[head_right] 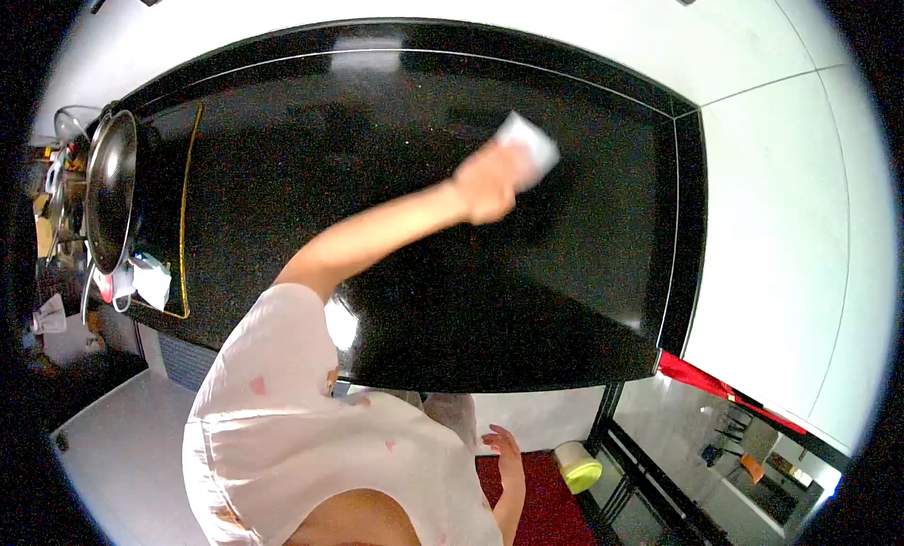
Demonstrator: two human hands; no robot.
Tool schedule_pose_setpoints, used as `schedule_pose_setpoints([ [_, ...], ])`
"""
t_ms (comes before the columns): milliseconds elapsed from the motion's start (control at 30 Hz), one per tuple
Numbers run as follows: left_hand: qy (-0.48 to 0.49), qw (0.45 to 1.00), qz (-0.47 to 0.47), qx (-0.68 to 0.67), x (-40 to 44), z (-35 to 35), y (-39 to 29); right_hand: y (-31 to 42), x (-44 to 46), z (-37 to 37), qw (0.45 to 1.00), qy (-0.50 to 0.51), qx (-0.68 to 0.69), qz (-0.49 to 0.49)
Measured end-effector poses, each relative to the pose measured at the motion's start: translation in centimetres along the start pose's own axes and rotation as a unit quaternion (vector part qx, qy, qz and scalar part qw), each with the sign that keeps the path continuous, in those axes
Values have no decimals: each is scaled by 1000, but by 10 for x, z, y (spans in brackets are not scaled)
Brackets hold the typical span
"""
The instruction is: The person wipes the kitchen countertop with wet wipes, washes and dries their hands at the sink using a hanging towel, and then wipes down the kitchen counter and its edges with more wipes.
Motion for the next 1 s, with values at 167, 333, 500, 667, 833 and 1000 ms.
schedule_pose_setpoints([
  [167,77,984,-104,-121,-139,64,-77,30,-9,-43,998,54,-5,20],
  [333,163,961,68,214,-204,137,78,31,0,-62,996,90,-4,21],
  [500,22,957,134,256,-85,110,188,56,4,-67,995,74,-55,39],
  [667,-19,999,-30,-21,-113,51,21,51,-1,-72,996,57,-42,48],
  [833,179,983,50,-11,-272,156,3,46,-17,-99,995,89,-40,30],
  [1000,150,968,190,66,-297,161,13,57,-24,-118,990,119,-30,64],
])
Point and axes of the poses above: each hand's wrist, its own x-axis towards the middle knuckle, its own z-axis out of the back of the hand, y = z × x, the point moved 10 cm from there along x, towards the middle knuckle, and after that the axes turned 15 degrees about -y, right-handed, at the moved point
